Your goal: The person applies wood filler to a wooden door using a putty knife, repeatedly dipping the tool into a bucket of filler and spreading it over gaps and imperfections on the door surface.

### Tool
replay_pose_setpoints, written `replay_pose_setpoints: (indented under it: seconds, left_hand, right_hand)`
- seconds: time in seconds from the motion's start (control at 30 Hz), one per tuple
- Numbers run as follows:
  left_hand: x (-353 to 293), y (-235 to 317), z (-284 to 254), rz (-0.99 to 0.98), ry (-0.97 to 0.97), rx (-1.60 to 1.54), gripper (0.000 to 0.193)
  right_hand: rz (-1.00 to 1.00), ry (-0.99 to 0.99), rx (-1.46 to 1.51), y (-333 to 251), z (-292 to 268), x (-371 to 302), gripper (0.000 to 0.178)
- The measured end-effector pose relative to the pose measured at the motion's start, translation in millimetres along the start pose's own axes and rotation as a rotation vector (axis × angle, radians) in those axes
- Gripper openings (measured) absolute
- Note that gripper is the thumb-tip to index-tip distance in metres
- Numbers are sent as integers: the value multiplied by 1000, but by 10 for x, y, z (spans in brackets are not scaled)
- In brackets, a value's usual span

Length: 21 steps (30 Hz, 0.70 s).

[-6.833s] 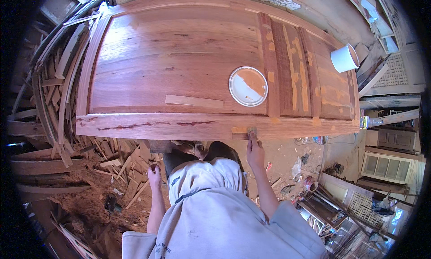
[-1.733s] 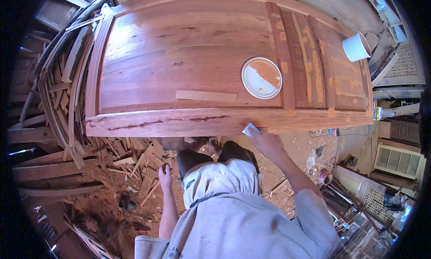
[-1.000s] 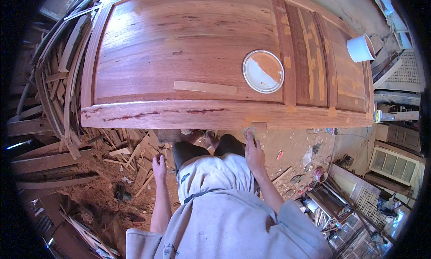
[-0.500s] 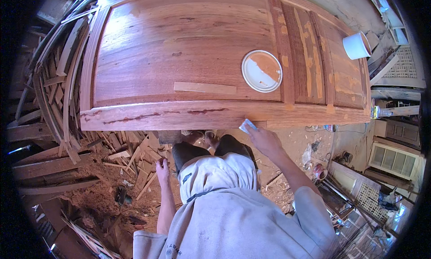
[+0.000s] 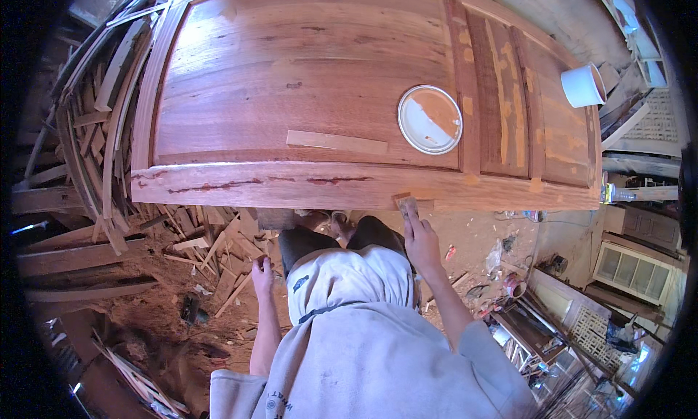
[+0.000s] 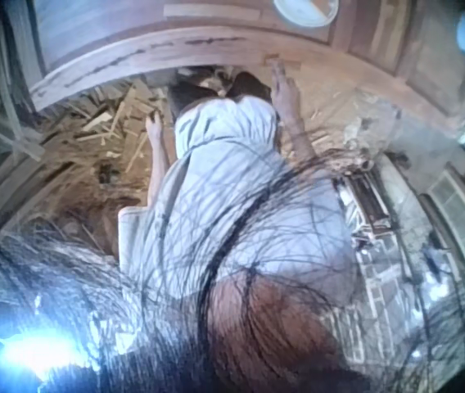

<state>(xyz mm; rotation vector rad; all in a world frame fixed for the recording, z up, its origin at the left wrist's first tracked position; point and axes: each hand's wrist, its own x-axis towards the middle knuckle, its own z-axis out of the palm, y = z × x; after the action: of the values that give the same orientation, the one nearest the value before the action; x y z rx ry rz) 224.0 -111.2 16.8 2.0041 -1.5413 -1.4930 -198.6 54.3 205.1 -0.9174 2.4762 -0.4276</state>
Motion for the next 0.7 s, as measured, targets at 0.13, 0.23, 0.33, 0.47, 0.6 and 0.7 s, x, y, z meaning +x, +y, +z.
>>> replay_pose_setpoints:
  seconds: [0.13, 0.23, 0.33, 0.47, 0.6, 0.7]
  left_hand:
    - [90, 307, -47, 42, -16, 62, 33]
    - [106, 462, -87, 60, -18, 12, 34]
    - [73, 696, -82, 36, -9, -20, 32]
    - [66, 688, -75, 58, 36, -6, 30]
    - [77, 396, -14, 31, -9, -117, 30]
    - [10, 387, 67, -18, -9, -31, 30]
  right_hand:
    - [67, 113, 32, -79, 269, 46, 47]
    - [92, 112, -9, 17, 380, -54, 49]
    - [95, 91, -14, 87, 390, -219, 49]
    - [-93, 121, -44, 429, 466, -499, 53]
    - [-4, -54, -43, -77, -303, -200, 48]
    - [-38, -203, -161, -292, -492, 254, 39]
